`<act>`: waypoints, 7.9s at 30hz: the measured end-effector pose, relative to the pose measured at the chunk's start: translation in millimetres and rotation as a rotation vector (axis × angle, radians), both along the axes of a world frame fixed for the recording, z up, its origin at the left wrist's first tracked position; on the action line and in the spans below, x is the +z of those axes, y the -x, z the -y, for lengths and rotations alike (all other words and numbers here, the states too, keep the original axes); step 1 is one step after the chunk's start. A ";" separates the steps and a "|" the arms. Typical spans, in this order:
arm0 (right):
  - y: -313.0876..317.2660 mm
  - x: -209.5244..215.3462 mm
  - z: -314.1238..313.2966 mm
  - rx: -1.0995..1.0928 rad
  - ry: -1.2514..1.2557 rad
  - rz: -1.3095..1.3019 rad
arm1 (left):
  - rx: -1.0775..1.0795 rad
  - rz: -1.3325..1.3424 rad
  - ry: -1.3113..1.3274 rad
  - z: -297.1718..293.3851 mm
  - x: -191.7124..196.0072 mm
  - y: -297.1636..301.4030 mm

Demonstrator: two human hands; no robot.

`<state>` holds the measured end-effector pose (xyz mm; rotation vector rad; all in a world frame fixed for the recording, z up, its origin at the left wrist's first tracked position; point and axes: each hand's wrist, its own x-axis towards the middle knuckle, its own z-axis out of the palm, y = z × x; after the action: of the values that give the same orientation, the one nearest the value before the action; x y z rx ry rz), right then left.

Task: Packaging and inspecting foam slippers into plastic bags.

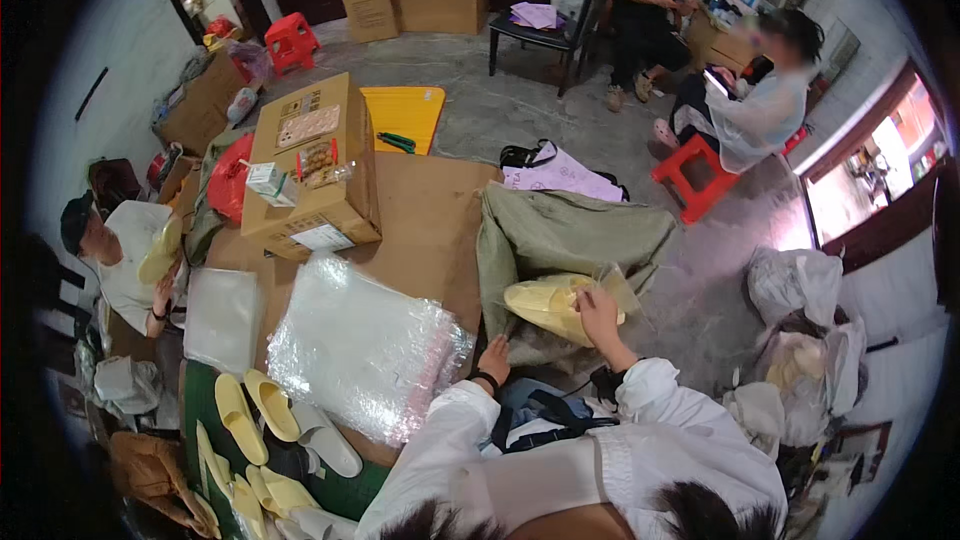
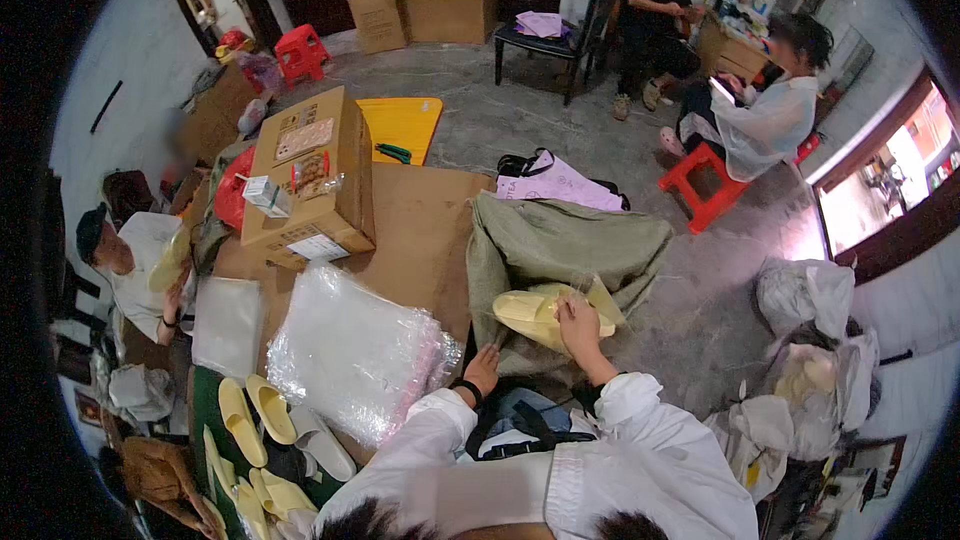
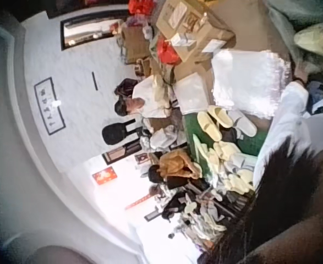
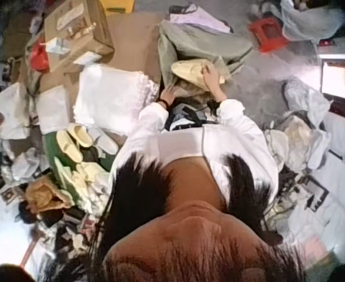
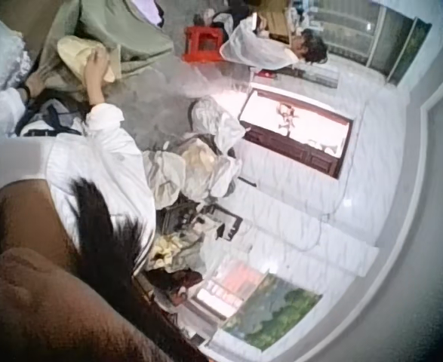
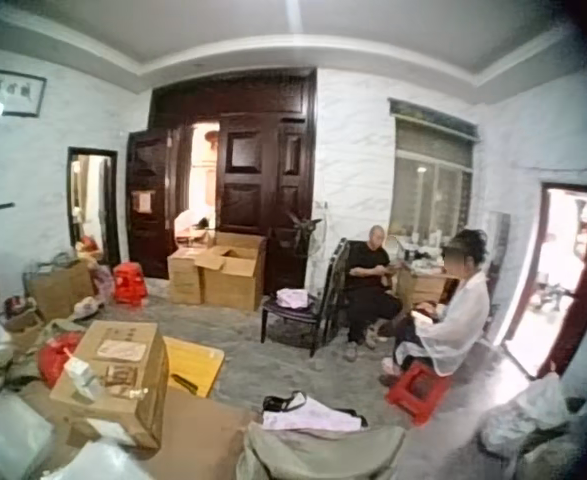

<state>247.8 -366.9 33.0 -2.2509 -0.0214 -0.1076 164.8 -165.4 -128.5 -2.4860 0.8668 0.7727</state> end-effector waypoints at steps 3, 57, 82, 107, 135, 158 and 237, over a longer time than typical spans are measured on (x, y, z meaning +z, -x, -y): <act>-4.1 11.2 -1.9 -0.023 0.006 0.007 | -0.212 -0.035 -0.218 0.7 11.6 -1.1; 240.4 10.4 -375.7 1.883 0.542 -0.190 | 2.793 1.663 -0.354 -196.8 108.9 554.0; 283.9 31.8 -377.8 1.884 0.543 -0.238 | 1.920 2.024 0.338 -241.5 194.7 552.0; -18.5 -56.1 -320.6 1.081 -0.325 -0.198 | 1.423 0.635 0.791 -141.8 114.5 127.9; 64.4 -49.7 -345.5 1.044 0.119 0.090 | 1.127 0.418 0.488 -52.4 86.5 491.9; 58.8 -53.9 -365.5 1.278 0.374 -0.097 | 1.260 0.939 0.845 -201.8 148.1 276.0; 17.5 13.0 -137.3 0.938 0.091 -0.104 | 1.384 0.852 1.190 -114.7 164.2 100.5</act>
<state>230.3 -229.6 46.1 -2.1105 -1.0182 0.5181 64.4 -50.7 35.7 -3.6383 -1.2097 -0.8968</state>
